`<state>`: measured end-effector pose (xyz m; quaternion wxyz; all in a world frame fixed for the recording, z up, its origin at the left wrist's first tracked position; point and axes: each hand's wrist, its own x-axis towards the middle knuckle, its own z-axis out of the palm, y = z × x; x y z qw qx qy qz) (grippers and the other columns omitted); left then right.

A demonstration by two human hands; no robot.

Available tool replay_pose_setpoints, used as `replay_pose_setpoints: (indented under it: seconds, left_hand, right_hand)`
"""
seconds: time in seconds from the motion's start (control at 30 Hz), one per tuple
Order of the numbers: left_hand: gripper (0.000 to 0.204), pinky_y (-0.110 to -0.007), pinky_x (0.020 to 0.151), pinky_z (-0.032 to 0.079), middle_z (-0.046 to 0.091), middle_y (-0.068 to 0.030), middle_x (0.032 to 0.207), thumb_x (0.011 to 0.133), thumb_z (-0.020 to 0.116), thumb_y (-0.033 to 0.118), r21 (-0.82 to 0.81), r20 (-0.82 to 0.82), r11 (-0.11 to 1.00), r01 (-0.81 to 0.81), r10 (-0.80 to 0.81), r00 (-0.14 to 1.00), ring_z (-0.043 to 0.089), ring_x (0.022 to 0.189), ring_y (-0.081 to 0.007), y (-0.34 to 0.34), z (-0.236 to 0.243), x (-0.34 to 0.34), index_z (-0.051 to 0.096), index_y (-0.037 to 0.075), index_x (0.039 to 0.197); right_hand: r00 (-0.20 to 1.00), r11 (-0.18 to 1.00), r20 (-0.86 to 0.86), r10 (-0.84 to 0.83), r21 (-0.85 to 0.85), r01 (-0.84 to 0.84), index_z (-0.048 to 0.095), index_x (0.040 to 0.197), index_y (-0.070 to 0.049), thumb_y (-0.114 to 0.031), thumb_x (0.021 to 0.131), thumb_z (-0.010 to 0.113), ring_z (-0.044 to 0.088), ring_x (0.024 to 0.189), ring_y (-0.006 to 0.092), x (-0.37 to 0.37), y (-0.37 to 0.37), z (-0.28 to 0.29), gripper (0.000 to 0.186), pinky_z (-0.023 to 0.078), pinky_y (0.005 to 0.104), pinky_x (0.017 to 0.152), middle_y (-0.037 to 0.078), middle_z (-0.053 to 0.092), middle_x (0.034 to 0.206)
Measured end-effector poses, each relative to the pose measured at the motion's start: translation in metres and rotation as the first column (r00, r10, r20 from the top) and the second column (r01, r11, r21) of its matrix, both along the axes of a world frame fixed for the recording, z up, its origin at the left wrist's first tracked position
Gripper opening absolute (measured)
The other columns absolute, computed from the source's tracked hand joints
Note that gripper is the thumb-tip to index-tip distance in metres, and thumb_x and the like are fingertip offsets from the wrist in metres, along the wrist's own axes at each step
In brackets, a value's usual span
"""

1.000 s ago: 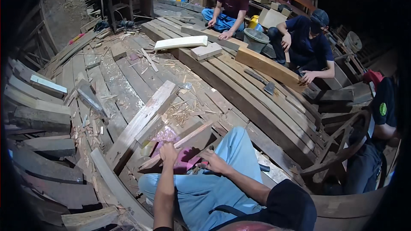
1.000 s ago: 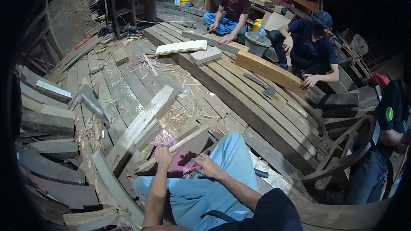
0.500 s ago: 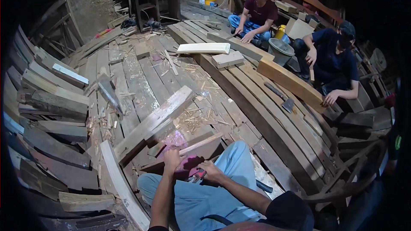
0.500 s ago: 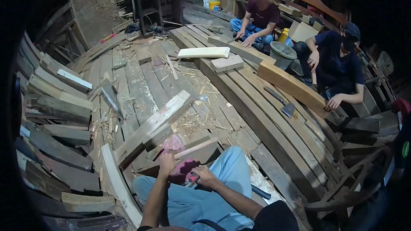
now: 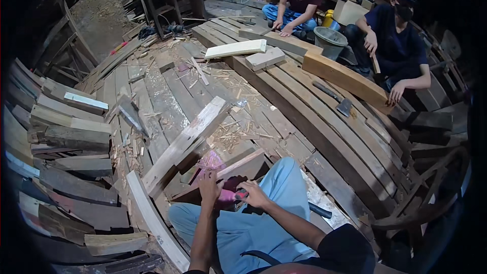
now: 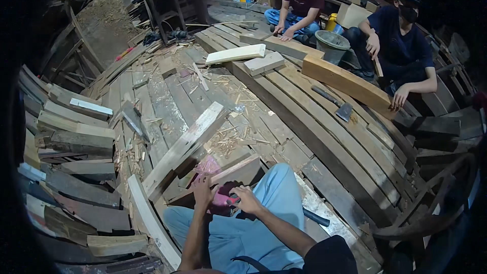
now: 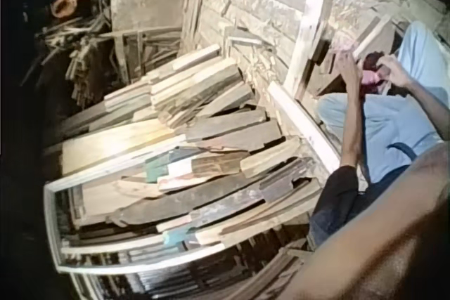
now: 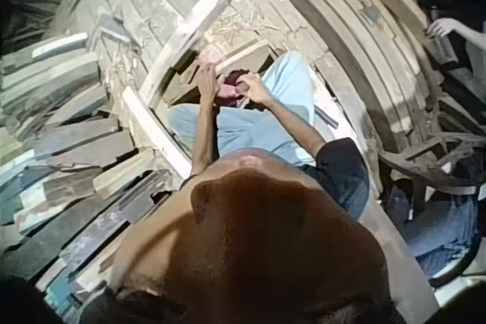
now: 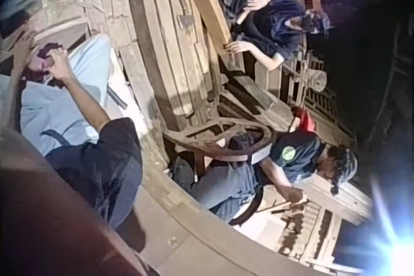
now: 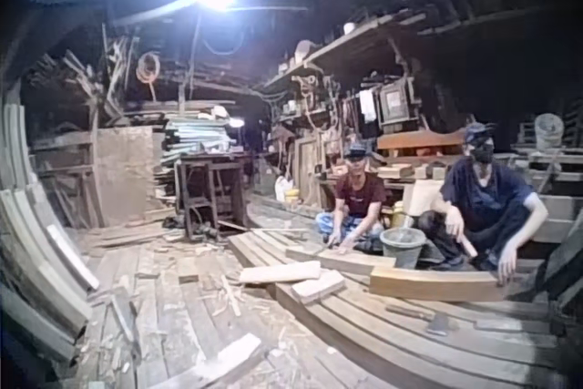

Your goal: Using a manual wood chisel to shave and shape a piece of lumber while seated on the floor of a workshop.

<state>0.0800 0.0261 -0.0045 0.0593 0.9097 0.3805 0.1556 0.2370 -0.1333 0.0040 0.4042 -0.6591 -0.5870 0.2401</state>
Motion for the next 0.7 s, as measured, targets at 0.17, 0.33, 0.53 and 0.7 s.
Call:
replay_pose_setpoints:
  seconds: [0.17, 0.33, 0.53, 0.7]
  left_hand:
    - [0.068, -0.056, 0.106, 0.034, 0.052, -0.0130, 0.129, 0.075, 0.077, 0.035, -0.128, -0.009, 0.992, -0.021, 0.020, 1.000, 0.048, 0.122, -0.0355, -0.016, 0.022, -0.004, 0.051, 0.015, 0.134]
    - [0.066, -0.059, 0.109, 0.027, 0.051, -0.0148, 0.129, 0.078, 0.074, 0.035, -0.166, 0.044, 0.986, -0.004, 0.011, 0.999, 0.046, 0.124, -0.0348, -0.010, 0.008, -0.014, 0.050, 0.011, 0.135]
    - [0.059, -0.059, 0.107, 0.028, 0.053, -0.0172, 0.126, 0.079, 0.072, 0.034, -0.256, 0.062, 0.966, -0.028, 0.045, 0.997, 0.047, 0.119, -0.0392, -0.009, 0.003, -0.005, 0.055, 0.008, 0.129]
    - [0.058, -0.059, 0.107, 0.028, 0.054, -0.0177, 0.122, 0.078, 0.073, 0.035, -0.137, 0.068, 0.990, -0.035, 0.044, 0.997, 0.050, 0.114, -0.0396, -0.012, 0.003, -0.009, 0.057, 0.007, 0.127]
  right_hand:
    - [1.000, 1.000, 0.008, 0.021, 0.004, -0.021, 0.062, 0.106, -0.006, -0.025, 0.077, 0.077, 0.059, 0.103, 0.0310, 0.003, -0.001, -0.005, 0.038, 0.041, 0.0415, 0.090, 0.011, 0.065, 0.104]
    - [1.000, 0.999, 0.014, 0.026, 0.042, -0.026, 0.062, 0.104, -0.005, -0.023, 0.076, 0.077, 0.060, 0.099, 0.0327, -0.001, 0.003, 0.002, 0.037, 0.042, 0.0413, 0.086, 0.013, 0.066, 0.102]
    - [0.999, 1.000, 0.046, 0.020, 0.016, -0.021, 0.063, 0.104, -0.007, -0.026, 0.077, 0.077, 0.060, 0.101, 0.0317, 0.005, 0.000, -0.010, 0.036, 0.042, 0.0422, 0.087, 0.011, 0.066, 0.102]
    - [0.999, 0.999, 0.030, 0.043, 0.007, -0.043, 0.063, 0.107, -0.009, -0.046, 0.085, 0.070, 0.058, 0.102, 0.0294, -0.002, 0.001, -0.014, 0.044, 0.039, 0.0426, 0.091, 0.010, 0.064, 0.102]
